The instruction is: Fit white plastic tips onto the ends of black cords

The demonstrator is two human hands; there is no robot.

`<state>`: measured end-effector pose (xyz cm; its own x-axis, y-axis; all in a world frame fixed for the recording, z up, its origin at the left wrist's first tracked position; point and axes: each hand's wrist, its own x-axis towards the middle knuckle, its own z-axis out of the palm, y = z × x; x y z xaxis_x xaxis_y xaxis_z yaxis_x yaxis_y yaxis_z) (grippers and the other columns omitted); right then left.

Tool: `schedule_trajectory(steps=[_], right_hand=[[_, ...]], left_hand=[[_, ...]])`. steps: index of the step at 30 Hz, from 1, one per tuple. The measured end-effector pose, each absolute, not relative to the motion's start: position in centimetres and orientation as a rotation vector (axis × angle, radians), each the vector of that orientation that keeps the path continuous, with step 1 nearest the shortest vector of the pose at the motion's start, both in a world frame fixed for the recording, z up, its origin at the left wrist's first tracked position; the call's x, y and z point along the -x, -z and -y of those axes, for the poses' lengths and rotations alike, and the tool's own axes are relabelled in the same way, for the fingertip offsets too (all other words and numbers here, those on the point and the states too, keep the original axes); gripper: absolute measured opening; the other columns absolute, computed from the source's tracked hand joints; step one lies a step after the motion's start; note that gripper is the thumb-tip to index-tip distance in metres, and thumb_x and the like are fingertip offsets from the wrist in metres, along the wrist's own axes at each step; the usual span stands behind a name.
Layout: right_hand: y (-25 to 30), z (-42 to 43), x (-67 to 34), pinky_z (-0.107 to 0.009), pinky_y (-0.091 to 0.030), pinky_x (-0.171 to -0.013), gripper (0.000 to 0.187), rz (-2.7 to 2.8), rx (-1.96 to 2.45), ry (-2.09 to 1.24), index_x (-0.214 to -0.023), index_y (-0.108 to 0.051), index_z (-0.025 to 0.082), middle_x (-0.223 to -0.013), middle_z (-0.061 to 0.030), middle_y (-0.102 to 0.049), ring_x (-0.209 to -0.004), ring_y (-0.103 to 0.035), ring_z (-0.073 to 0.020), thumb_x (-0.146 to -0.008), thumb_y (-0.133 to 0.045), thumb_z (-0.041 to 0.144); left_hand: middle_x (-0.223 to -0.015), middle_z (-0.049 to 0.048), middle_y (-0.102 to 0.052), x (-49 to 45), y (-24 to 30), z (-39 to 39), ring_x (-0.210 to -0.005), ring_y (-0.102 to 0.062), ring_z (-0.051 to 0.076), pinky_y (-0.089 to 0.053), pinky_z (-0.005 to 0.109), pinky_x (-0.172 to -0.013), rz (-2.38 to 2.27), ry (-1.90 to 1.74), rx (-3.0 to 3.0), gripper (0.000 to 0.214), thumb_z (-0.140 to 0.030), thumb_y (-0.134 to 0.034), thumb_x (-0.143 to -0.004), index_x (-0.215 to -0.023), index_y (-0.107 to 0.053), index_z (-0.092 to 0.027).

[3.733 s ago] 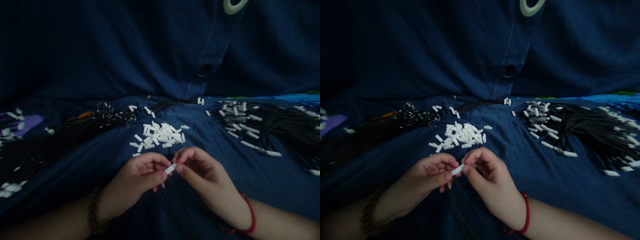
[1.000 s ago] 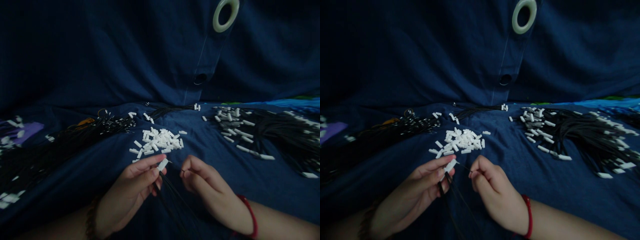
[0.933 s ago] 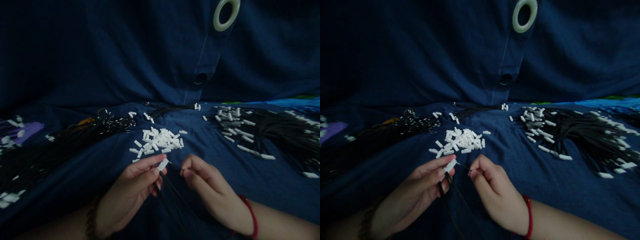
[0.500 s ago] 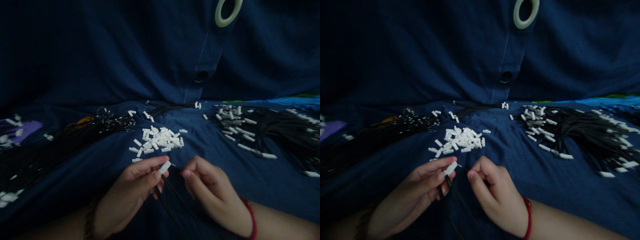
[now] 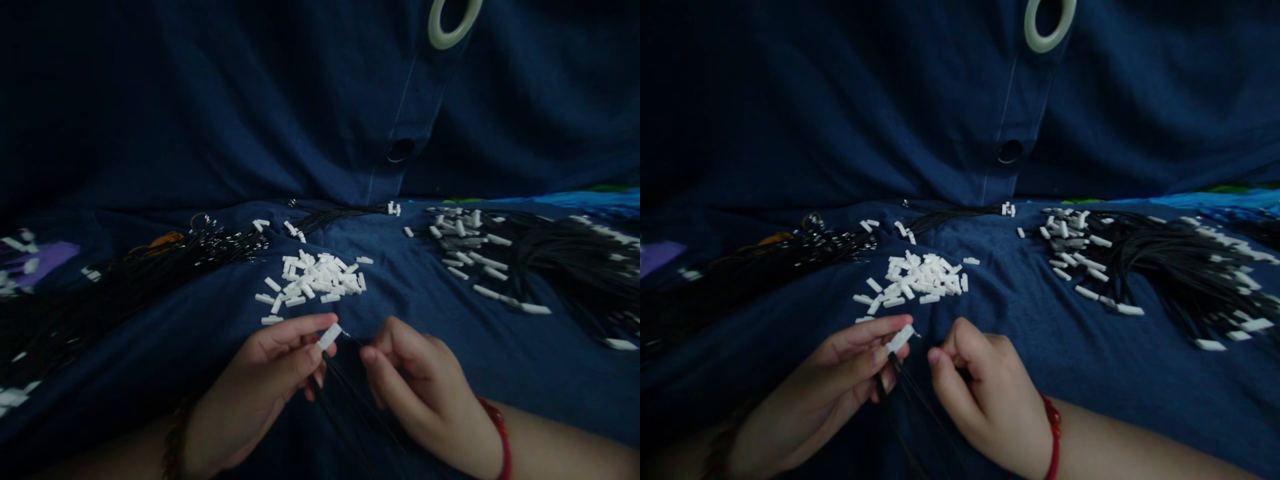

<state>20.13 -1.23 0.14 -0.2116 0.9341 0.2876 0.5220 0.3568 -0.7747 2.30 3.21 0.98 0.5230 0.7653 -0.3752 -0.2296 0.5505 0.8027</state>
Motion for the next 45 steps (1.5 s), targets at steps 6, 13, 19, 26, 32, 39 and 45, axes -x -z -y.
schedule_trajectory(steps=[6,13,19,26,32,39,45], right_hand=[[-0.10,1.01,-20.08,-0.019,-0.029,-0.046,0.019,1.873,1.271,-0.664,-0.068,-0.037,0.018,-0.049,0.0045,-0.044,-0.043,-0.040,-0.0069,-0.087,-0.038,0.020],[-0.25,1.08,-19.86,-0.019,-0.027,-0.045,0.019,1.904,1.301,-0.559,-0.067,-0.036,0.018,-0.050,0.0049,-0.041,-0.043,-0.039,-0.0065,-0.085,-0.040,0.017],[-0.36,1.14,-19.74,-0.020,-0.028,-0.047,0.016,1.934,1.329,-0.596,-0.069,-0.041,0.017,-0.055,0.0036,-0.043,-0.048,-0.040,-0.0075,-0.085,-0.041,0.018],[-0.70,0.70,-19.75,-0.020,-0.032,-0.056,0.014,1.951,1.316,-0.673,-0.076,-0.049,0.017,-0.066,0.0013,-0.051,-0.060,-0.047,-0.0092,-0.086,-0.040,0.017],[-0.88,0.63,-19.67,-0.021,-0.031,-0.055,0.019,1.956,1.332,-0.672,-0.071,-0.049,0.016,-0.063,0.0006,-0.051,-0.058,-0.047,-0.0098,-0.087,-0.039,0.017],[-1.00,0.45,-19.57,-0.019,-0.032,-0.054,0.020,1.904,1.296,-0.733,-0.069,-0.050,0.016,-0.062,0.0021,-0.050,-0.056,-0.047,-0.0073,-0.086,-0.040,0.015],[-0.73,0.58,-19.66,-0.018,-0.032,-0.055,0.019,1.878,1.279,-0.721,-0.069,-0.050,0.016,-0.063,0.0026,-0.051,-0.058,-0.047,-0.0070,-0.086,-0.042,0.015]], left_hand=[[-0.082,0.0026,-0.065,-2.36,-0.91,-3.13,-0.064,-0.052,0.009,-0.039,0.019,-0.056,-0.809,-0.668,-0.793,0.026,-0.022,-0.064,-0.072,-0.098,-0.065,-0.022],[-0.077,0.0006,-0.062,-2.32,-0.69,-3.10,-0.064,-0.052,0.010,-0.040,0.019,-0.055,-0.866,-0.677,-0.974,0.025,-0.023,-0.062,-0.073,-0.098,-0.065,-0.024],[-0.073,0.0017,-0.060,-2.40,-0.45,-3.07,-0.062,-0.052,0.012,-0.042,0.021,-0.055,-0.918,-0.687,-1.064,0.027,-0.021,-0.062,-0.072,-0.099,-0.064,-0.022],[-0.067,0.0005,-0.061,-2.56,-0.68,-2.97,-0.059,-0.052,0.011,-0.042,0.021,-0.053,-0.901,-0.674,-1.126,0.025,-0.017,-0.063,-0.070,-0.094,-0.067,-0.023],[-0.065,-0.0002,-0.062,-2.62,-0.82,-3.02,-0.058,-0.051,0.011,-0.042,0.020,-0.053,-0.890,-0.665,-1.139,0.026,-0.016,-0.063,-0.071,-0.095,-0.067,-0.025],[-0.066,-0.0004,-0.062,-2.64,-0.65,-3.05,-0.058,-0.051,0.011,-0.042,0.020,-0.052,-0.898,-0.671,-1.149,0.030,-0.018,-0.063,-0.070,-0.099,-0.065,-0.025],[-0.067,-0.0020,-0.062,-2.60,-0.71,-2.96,-0.058,-0.051,0.009,-0.042,0.018,-0.052,-0.874,-0.671,-1.202,0.030,-0.016,-0.061,-0.071,-0.099,-0.065,-0.027]])
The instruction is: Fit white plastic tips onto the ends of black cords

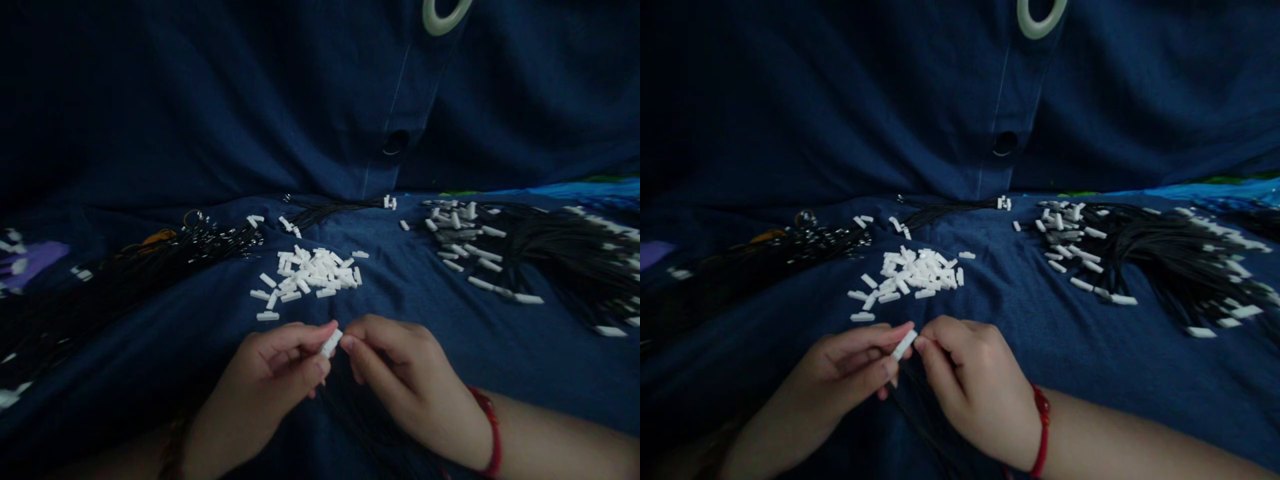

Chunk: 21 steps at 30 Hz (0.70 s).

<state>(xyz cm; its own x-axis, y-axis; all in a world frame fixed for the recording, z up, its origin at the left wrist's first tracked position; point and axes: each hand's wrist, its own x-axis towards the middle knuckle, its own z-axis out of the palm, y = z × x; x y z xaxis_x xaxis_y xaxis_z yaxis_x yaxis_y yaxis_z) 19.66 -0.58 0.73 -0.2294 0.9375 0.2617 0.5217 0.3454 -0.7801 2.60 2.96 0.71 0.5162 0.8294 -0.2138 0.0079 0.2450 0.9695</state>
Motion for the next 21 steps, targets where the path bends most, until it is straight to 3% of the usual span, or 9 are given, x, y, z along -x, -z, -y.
schedule_trajectory(steps=[9,13,15,17,21], right_hand=[[-0.5,0.1,-19.7,-0.018,-0.034,-0.056,0.020,1.916,1.293,-0.711,-0.071,-0.051,0.016,-0.061,0.0028,-0.051,-0.056,-0.048,-0.0074,-0.088,-0.040,0.018],[-1.8,0.0,-20.5,-0.020,-0.037,-0.066,0.007,1.965,1.339,-0.587,-0.087,-0.051,0.017,-0.078,0.0005,-0.055,-0.072,-0.051,-0.0096,-0.085,-0.045,0.016],[-2.9,0.6,-20.9,-0.022,-0.037,-0.069,0.009,2.028,1.367,-0.404,-0.090,-0.050,0.018,-0.084,-0.0002,-0.055,-0.078,-0.051,-0.0115,-0.081,-0.048,0.016],[-3.8,1.5,-21.1,-0.023,-0.038,-0.063,0.007,2.131,1.421,-0.331,-0.084,-0.050,0.020,-0.076,0.0018,-0.055,-0.070,-0.053,-0.0115,-0.079,-0.047,0.016],[-4.4,2.5,-20.7,-0.022,-0.037,-0.053,0.009,2.230,1.557,-0.548,-0.074,-0.051,0.023,-0.068,0.0061,-0.057,-0.058,-0.055,-0.0108,-0.079,-0.047,0.018]], left_hand=[[-0.066,-0.0027,-0.062,-2.7,-0.5,-2.9,-0.059,-0.051,0.008,-0.042,0.016,-0.053,-0.872,-0.671,-1.150,0.026,-0.016,-0.061,-0.073,-0.096,-0.066,-0.027],[-0.071,-0.0021,-0.062,-2.6,-0.2,-3.1,-0.062,-0.053,0.008,-0.043,0.016,-0.054,-0.910,-0.711,-1.047,0.024,-0.021,-0.061,-0.074,-0.097,-0.065,-0.026],[-0.077,-0.0007,-0.064,-2.5,-0.1,-3.2,-0.064,-0.053,0.008,-0.043,0.016,-0.054,-0.901,-0.713,-1.032,0.025,-0.022,-0.061,-0.074,-0.099,-0.064,-0.025],[-0.080,0.0005,-0.065,-2.3,0.0,-3.3,-0.064,-0.053,0.008,-0.043,0.017,-0.055,-0.890,-0.712,-1.045,0.026,-0.024,-0.062,-0.074,-0.100,-0.064,-0.024],[-0.079,0.0009,-0.066,-2.2,0.0,-3.4,-0.063,-0.053,0.008,-0.042,0.016,-0.054,-0.861,-0.719,-1.051,0.026,-0.025,-0.063,-0.073,-0.100,-0.064,-0.025]])
